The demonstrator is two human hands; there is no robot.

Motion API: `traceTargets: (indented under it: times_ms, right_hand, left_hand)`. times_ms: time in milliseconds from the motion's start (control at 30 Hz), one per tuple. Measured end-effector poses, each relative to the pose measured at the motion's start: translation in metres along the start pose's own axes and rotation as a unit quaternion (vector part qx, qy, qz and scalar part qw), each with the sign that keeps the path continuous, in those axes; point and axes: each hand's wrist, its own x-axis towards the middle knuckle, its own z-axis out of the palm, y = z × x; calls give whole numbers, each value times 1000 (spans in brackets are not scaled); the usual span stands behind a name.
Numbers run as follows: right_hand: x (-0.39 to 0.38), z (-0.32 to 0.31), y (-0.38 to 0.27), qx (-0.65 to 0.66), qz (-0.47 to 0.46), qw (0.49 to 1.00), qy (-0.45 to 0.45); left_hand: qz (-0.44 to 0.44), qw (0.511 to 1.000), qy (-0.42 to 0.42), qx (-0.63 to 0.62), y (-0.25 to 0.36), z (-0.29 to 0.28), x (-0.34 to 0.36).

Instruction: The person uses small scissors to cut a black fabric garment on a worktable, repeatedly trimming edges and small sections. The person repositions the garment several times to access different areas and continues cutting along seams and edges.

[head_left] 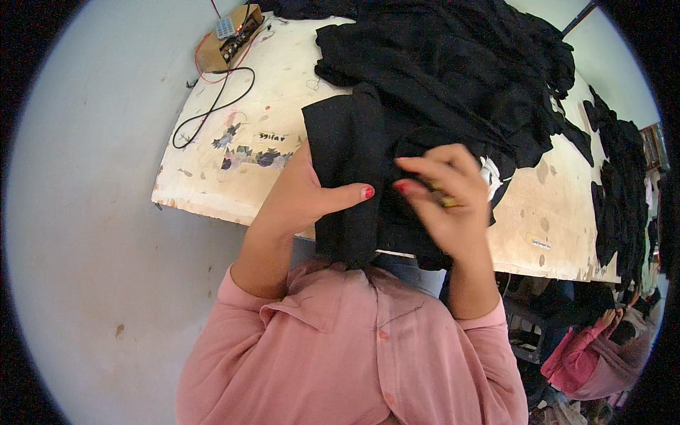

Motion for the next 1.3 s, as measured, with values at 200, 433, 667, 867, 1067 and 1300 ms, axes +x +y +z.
traceTargets:
  times_ms: [200, 433, 667, 867, 1067, 1300]
  right_hand:
    - [14, 26, -14, 39, -26, 999, -10]
    - [9, -11, 2, 478, 79, 872, -67]
    - [-1, -10, -16, -113, -26, 993, 2]
    - [3, -6, -19, -206, -122, 971, 5]
    - [8, -2, -21, -225, -156, 962, 7]
    - [13, -8, -20, -226, -163, 960, 5]
  left_hand:
    - [16, 999, 7, 32, -6, -4, -1]
    - [-1, 998, 58, 38, -7, -8, 1]
    - [12, 998, 51, -35, -2, -3, -1]
    - [-6, 998, 64, -20, -2, -1, -2]
    - [1, 998, 36, -48, -3, -3, -2]
    - [-17, 997, 48, -61, 0, -1, -2]
